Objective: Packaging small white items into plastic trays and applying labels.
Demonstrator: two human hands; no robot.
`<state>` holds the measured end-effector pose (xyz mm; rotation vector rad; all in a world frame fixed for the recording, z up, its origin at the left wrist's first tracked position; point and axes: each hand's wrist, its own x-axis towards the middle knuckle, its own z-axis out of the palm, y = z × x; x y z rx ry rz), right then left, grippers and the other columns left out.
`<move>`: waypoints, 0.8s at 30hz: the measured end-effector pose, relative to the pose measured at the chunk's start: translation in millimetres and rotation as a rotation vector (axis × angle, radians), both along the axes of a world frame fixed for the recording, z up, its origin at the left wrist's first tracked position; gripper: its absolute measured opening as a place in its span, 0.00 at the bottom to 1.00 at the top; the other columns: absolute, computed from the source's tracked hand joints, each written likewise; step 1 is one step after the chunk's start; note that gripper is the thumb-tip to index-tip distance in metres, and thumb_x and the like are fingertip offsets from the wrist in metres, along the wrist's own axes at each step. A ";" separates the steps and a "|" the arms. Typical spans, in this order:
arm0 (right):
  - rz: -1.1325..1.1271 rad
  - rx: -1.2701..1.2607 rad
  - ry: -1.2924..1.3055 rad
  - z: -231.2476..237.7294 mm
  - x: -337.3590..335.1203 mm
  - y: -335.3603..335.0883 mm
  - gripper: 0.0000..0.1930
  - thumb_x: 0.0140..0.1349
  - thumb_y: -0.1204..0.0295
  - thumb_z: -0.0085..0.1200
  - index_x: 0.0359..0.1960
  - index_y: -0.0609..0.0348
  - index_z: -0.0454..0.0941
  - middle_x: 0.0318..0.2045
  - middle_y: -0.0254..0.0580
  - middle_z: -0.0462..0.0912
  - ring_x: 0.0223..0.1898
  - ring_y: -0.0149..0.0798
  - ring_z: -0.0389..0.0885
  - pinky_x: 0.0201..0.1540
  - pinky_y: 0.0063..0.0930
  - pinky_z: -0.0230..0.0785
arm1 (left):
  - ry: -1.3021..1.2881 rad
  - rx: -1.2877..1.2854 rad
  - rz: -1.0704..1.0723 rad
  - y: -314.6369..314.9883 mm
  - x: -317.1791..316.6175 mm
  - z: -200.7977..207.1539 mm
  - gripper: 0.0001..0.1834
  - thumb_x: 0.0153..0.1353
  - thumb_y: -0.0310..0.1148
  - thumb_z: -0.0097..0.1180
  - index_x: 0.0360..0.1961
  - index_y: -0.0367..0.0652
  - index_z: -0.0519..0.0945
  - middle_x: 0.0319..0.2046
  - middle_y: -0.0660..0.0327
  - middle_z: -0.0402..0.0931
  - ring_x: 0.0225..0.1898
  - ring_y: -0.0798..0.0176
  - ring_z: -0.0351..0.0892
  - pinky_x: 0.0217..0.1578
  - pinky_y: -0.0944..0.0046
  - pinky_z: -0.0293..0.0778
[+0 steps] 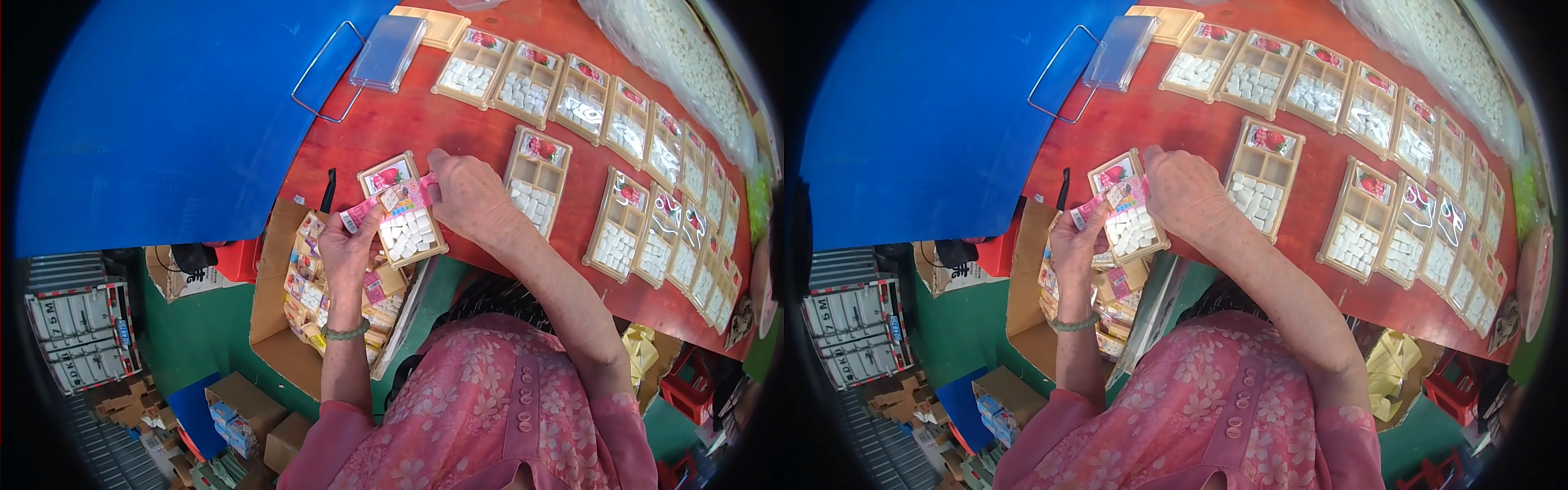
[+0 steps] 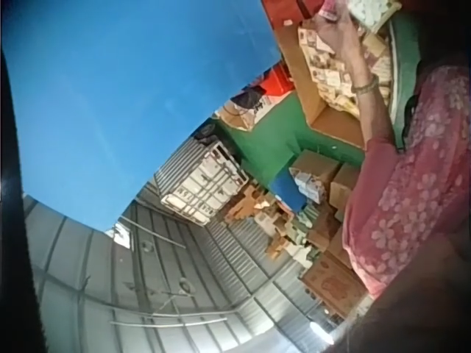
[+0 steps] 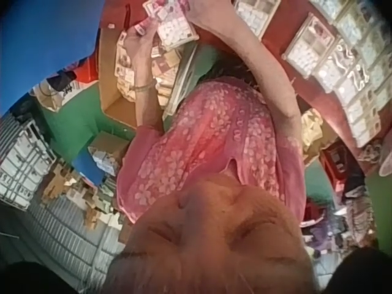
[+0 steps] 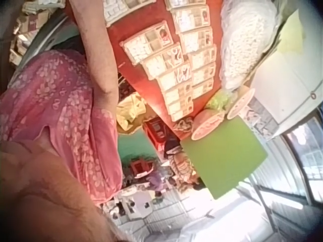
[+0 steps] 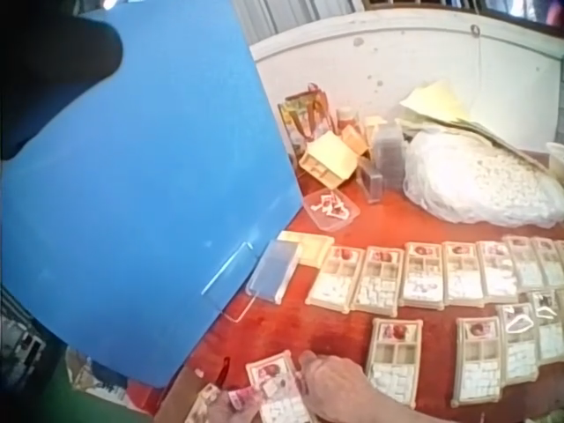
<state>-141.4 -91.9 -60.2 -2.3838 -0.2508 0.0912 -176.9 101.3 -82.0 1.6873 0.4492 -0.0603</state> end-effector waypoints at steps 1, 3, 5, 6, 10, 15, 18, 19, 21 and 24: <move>0.000 -0.001 0.000 -0.3 0.0 -0.3 0.10 0.48 0.76 0.56 0.29 0.67 0.69 0.23 0.62 0.77 0.32 0.60 0.78 0.36 0.48 0.71 | 0.002 0.016 -0.004 0.8 -0.3 0.1 0.12 0.53 0.35 0.66 0.31 0.41 0.77 0.23 0.62 0.80 0.18 0.74 0.77 0.15 0.77 0.70; -0.009 0.007 -0.013 -0.9 -1.6 0.0 0.09 0.50 0.76 0.55 0.29 0.68 0.69 0.23 0.62 0.77 0.31 0.60 0.78 0.36 0.49 0.70 | 0.006 0.033 -0.008 0.3 -1.7 0.6 0.12 0.53 0.35 0.66 0.31 0.41 0.77 0.23 0.62 0.80 0.18 0.74 0.77 0.15 0.77 0.70; -0.005 0.018 -0.010 -1.0 -4.0 -1.3 0.08 0.50 0.76 0.54 0.29 0.68 0.69 0.23 0.62 0.77 0.31 0.60 0.78 0.36 0.49 0.70 | 0.007 0.017 0.023 -2.0 -4.0 1.1 0.12 0.53 0.35 0.66 0.31 0.40 0.77 0.23 0.63 0.80 0.19 0.75 0.77 0.14 0.77 0.69; -0.004 0.028 -0.010 -0.8 -5.1 -2.5 0.08 0.51 0.76 0.54 0.29 0.68 0.69 0.23 0.62 0.77 0.31 0.61 0.78 0.36 0.49 0.70 | 0.009 0.018 0.021 -3.1 -5.2 0.3 0.12 0.53 0.35 0.66 0.31 0.40 0.77 0.23 0.63 0.80 0.19 0.75 0.77 0.14 0.77 0.69; 0.007 0.033 0.001 -0.7 -8.8 -5.7 0.08 0.50 0.77 0.54 0.28 0.68 0.69 0.22 0.62 0.76 0.31 0.61 0.78 0.36 0.49 0.70 | -0.020 -0.176 0.078 -8.5 -14.4 -11.2 0.09 0.54 0.30 0.64 0.34 0.40 0.79 0.29 0.61 0.81 0.25 0.73 0.78 0.23 0.74 0.74; 0.013 0.042 0.019 0.9 -14.2 -7.6 0.09 0.48 0.77 0.55 0.28 0.68 0.69 0.22 0.62 0.76 0.30 0.60 0.78 0.35 0.48 0.70 | -0.145 -0.324 0.138 -12.3 -25.2 -21.6 0.08 0.55 0.24 0.61 0.37 0.39 0.79 0.33 0.59 0.81 0.32 0.70 0.80 0.35 0.68 0.78; 0.038 0.019 0.021 1.8 -16.6 -8.5 0.09 0.48 0.77 0.55 0.28 0.67 0.69 0.22 0.61 0.76 0.30 0.60 0.78 0.35 0.48 0.70 | -0.104 -0.454 0.206 -19.7 -28.9 -14.3 0.07 0.55 0.23 0.61 0.35 0.40 0.79 0.33 0.60 0.81 0.33 0.69 0.80 0.37 0.68 0.78; 0.037 0.017 0.020 1.6 -17.4 -8.6 0.09 0.48 0.77 0.55 0.28 0.67 0.69 0.22 0.61 0.76 0.30 0.60 0.78 0.35 0.48 0.70 | -0.098 -0.497 0.216 -18.4 -30.5 -16.7 0.07 0.54 0.22 0.61 0.35 0.40 0.79 0.33 0.60 0.81 0.33 0.68 0.81 0.38 0.68 0.79; 0.051 0.030 0.003 0.5 -19.5 -8.0 0.09 0.49 0.76 0.55 0.28 0.67 0.68 0.22 0.61 0.76 0.30 0.60 0.78 0.34 0.48 0.70 | -0.093 -0.543 0.226 -14.4 -33.3 -22.6 0.07 0.54 0.22 0.61 0.35 0.41 0.79 0.34 0.59 0.81 0.34 0.68 0.81 0.38 0.67 0.79; 0.048 0.055 0.002 1.4 -22.8 -6.6 0.09 0.50 0.76 0.55 0.28 0.67 0.69 0.22 0.61 0.76 0.30 0.60 0.77 0.34 0.48 0.70 | -0.088 -0.596 0.234 -9.8 -37.8 -27.9 0.13 0.55 0.19 0.58 0.43 0.40 0.75 0.40 0.55 0.79 0.40 0.62 0.80 0.42 0.64 0.79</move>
